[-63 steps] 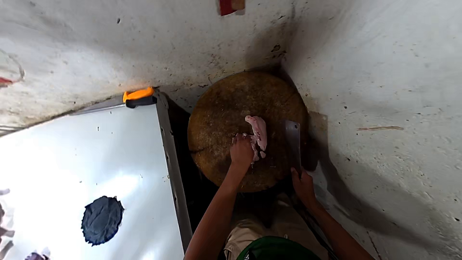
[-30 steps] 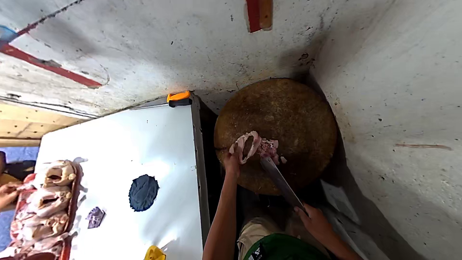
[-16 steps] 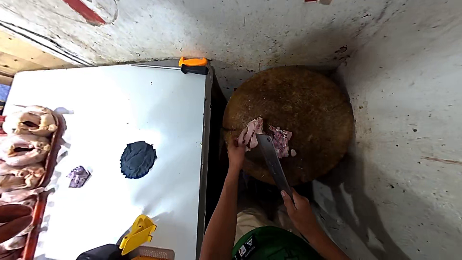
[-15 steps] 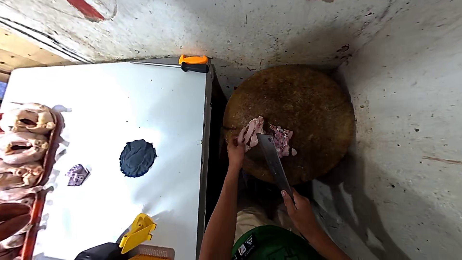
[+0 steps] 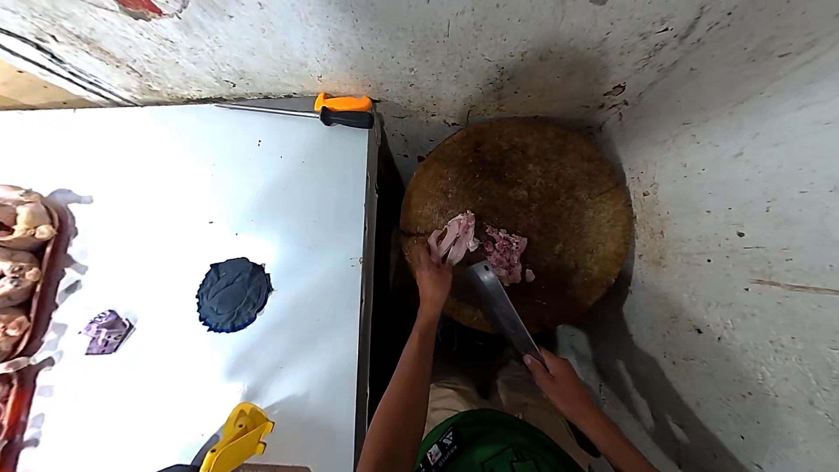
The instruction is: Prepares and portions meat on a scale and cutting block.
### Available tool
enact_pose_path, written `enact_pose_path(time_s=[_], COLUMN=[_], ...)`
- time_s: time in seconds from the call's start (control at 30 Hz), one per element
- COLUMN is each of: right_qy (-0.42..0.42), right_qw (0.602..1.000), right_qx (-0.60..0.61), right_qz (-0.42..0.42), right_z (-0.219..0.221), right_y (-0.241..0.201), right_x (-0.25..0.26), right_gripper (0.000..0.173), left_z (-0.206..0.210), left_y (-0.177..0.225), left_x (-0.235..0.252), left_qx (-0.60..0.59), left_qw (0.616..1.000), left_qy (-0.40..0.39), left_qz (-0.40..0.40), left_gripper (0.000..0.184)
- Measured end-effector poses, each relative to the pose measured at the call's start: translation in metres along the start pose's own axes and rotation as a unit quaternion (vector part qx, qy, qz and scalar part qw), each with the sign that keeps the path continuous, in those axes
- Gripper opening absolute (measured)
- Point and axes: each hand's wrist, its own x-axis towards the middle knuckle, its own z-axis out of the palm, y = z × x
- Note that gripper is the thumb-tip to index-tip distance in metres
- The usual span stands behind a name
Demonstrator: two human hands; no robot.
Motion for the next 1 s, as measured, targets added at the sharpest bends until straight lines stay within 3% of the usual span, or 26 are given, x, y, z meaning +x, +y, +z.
enact_pose_path(time_s=[0.1,0.2,0.27,0.37,0.57,0.73,0.83,0.9,0.97,1.0], right_qy=[0.052,0.066,0.051,0.014,0.044,0.091,0.101,0.103,0.097,0.101], right_qw=[0.998,0.997,0.999,1.000,0.999,0.995,0.994,0.994,0.995,0.994], right_qx=[0.022,0.032,0.015,-0.011,0.019,0.040,0.036,0.033,0.028,0.026], right_qz=[-0.008,0.002,0.003,0.004,0.020,0.007,0.003,0.000,-0.006,-0.012], right_z=[0.001,0.009,0.014,0.015,-0.003,-0.003,0.003,0.006,0.008,0.010], right_y=[0.014,0.005,0.000,0.002,0.005,0.015,0.020,0.025,0.027,0.026], right_x=[0.004,0.020,0.026,0.035,0.042,0.042,0.041,0.041,0.037,0.032], right_gripper=[0.037,0.038,0.039,0.044,0.045,0.043,0.043,0.044,0.044,0.043], left_z=[0.006,-0.004,-0.019,-0.047,-0.091,-0.126,-0.131,-0.123,-0.107,-0.099], left_y=[0.010,0.018,0.030,0.065,0.150,0.189,0.192,0.172,0.132,0.108], left_x=[-0.007,-0.006,-0.001,0.005,-0.017,-0.049,-0.034,0.005,0.047,0.063], left_qx=[0.021,-0.052,-0.070,0.001,0.201,0.228,0.231,0.233,0.236,0.253], left_qw=[1.000,0.995,0.992,0.989,0.939,0.896,0.876,0.859,0.869,0.885], left_qy=[-0.013,0.064,0.051,-0.026,-0.163,-0.294,-0.363,-0.406,-0.389,-0.344], left_qz=[-0.015,0.051,0.093,0.145,0.227,0.241,0.217,0.207,0.192,0.184], left_gripper=[0.065,0.053,0.059,0.062,0.043,0.045,0.045,0.047,0.049,0.050])
